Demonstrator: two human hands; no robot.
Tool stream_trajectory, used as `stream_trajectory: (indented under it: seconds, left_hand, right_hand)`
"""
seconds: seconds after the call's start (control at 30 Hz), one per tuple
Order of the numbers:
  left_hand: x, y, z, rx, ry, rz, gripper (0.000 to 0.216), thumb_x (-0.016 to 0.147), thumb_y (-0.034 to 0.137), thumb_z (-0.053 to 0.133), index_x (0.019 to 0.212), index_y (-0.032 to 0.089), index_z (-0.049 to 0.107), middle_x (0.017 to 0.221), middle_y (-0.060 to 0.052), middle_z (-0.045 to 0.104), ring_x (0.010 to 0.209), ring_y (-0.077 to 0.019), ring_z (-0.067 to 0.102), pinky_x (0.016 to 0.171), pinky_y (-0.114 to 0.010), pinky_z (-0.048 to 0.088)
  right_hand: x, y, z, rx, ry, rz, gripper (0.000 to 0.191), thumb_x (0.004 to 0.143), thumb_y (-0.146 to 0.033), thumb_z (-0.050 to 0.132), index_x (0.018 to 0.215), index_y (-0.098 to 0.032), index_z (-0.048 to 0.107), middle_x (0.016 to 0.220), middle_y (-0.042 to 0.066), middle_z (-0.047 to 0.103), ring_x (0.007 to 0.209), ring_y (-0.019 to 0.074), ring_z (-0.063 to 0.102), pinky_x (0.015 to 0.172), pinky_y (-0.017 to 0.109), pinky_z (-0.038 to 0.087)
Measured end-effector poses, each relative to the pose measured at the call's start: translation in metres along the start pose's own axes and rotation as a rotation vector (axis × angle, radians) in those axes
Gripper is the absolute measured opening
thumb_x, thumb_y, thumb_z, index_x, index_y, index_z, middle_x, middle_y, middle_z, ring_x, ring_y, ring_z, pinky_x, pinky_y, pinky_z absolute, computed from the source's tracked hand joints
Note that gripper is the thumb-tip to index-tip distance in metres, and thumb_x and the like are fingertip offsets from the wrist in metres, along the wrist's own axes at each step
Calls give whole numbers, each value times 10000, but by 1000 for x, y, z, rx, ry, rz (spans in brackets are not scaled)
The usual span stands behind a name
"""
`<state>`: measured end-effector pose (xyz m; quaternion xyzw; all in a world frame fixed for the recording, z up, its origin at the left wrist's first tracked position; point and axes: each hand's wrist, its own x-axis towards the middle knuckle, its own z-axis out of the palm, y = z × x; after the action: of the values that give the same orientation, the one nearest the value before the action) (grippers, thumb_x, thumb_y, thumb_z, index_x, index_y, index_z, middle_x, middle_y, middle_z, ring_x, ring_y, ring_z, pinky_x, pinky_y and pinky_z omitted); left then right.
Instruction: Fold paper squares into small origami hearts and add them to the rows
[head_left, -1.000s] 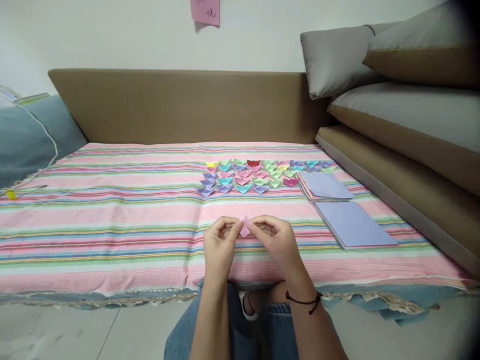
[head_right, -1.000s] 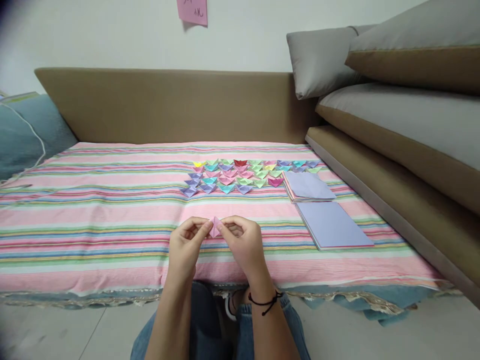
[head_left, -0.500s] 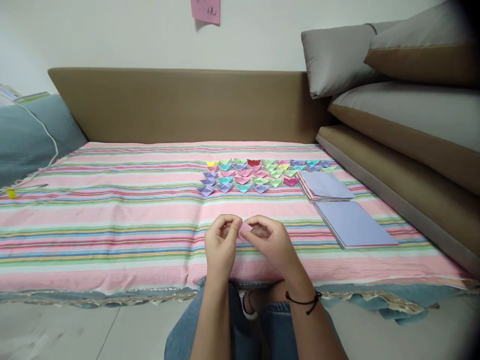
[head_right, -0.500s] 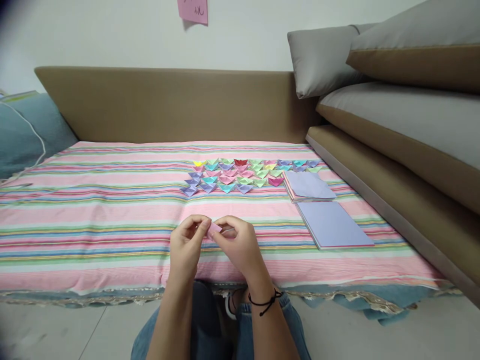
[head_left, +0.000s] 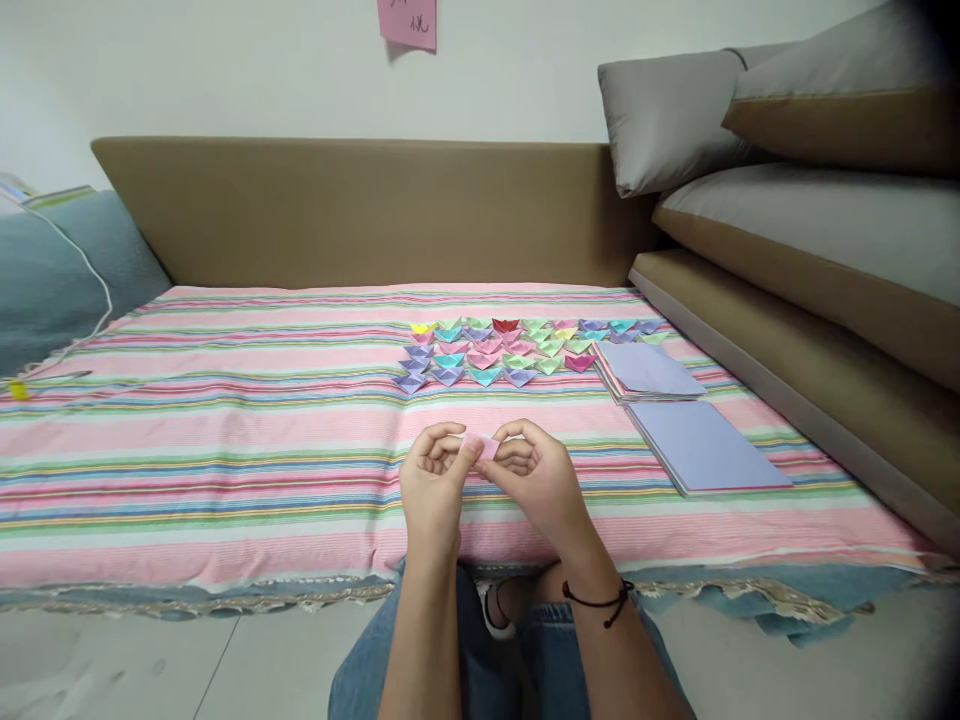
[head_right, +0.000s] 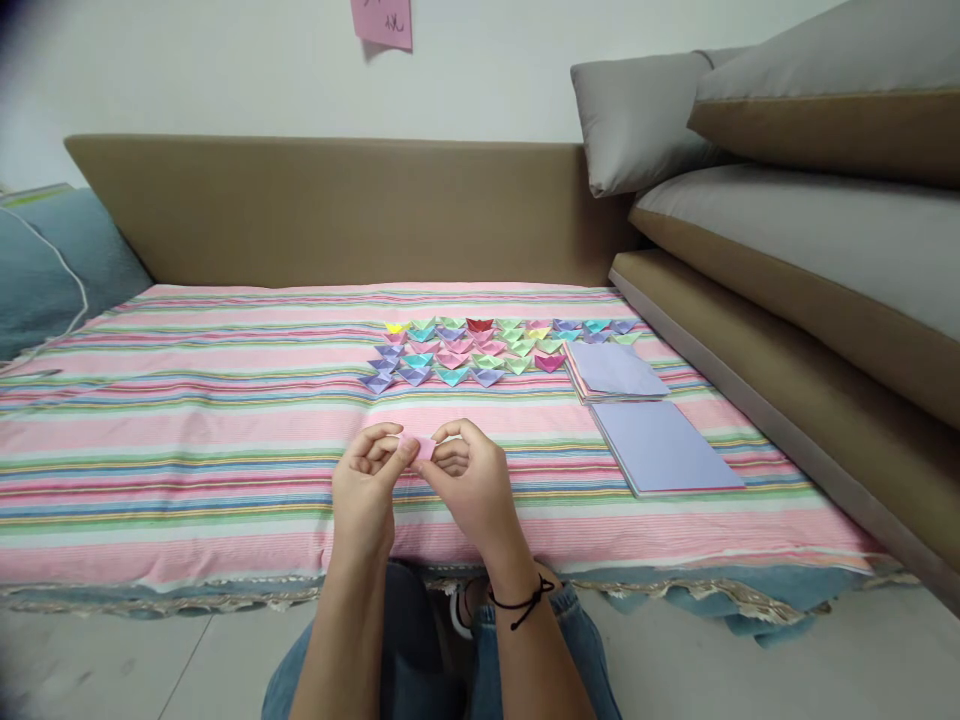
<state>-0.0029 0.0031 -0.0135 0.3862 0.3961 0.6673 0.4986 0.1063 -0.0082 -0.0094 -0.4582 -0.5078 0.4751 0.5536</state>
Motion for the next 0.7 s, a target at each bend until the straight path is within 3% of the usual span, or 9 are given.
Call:
stream_trajectory:
  seconds: [0.17, 0.37, 0.5, 0.7]
  left_hand:
    - [-1, 0, 2, 23, 4, -6, 284, 659, 250, 730, 901, 163, 609, 630, 24, 624, 574, -82, 567, 576, -188, 456]
    - [-2, 1, 2, 292, 1, 135, 162, 741, 305, 654, 817, 162, 660, 782, -31, 658, 705, -128, 600, 620, -217, 477]
    - [-3, 0, 1, 460, 14, 194, 168, 723, 304, 669, 824, 170, 677, 758, -31, 674, 678, -142, 602, 598, -228, 470]
    - [-6, 0, 3, 628, 50, 250, 150, 750, 294, 636, 836, 178, 677, 755, -26, 684, 657, -134, 609, 566, -211, 465]
  right_hand:
    - [1, 1, -1, 34, 36, -7, 310, 632, -212, 738, 829, -207, 500, 581, -29, 629, 581, 150, 643, 557, 226, 503]
    - [2, 2, -4, 33, 93, -6, 333, 643, -233, 735, 848, -215, 473, 549, -35, 628, 546, 161, 644, 538, 239, 510]
    - [2, 2, -3, -72, 104, -100, 238, 682, -234, 701, 867, -200, 555, 567, -35, 604, 557, 148, 633, 524, 221, 496]
    - [1, 2, -4, -201, 90, -185, 172, 781, -229, 601, 927, -192, 684, 776, 36, 703, 702, 175, 670, 625, 255, 540]
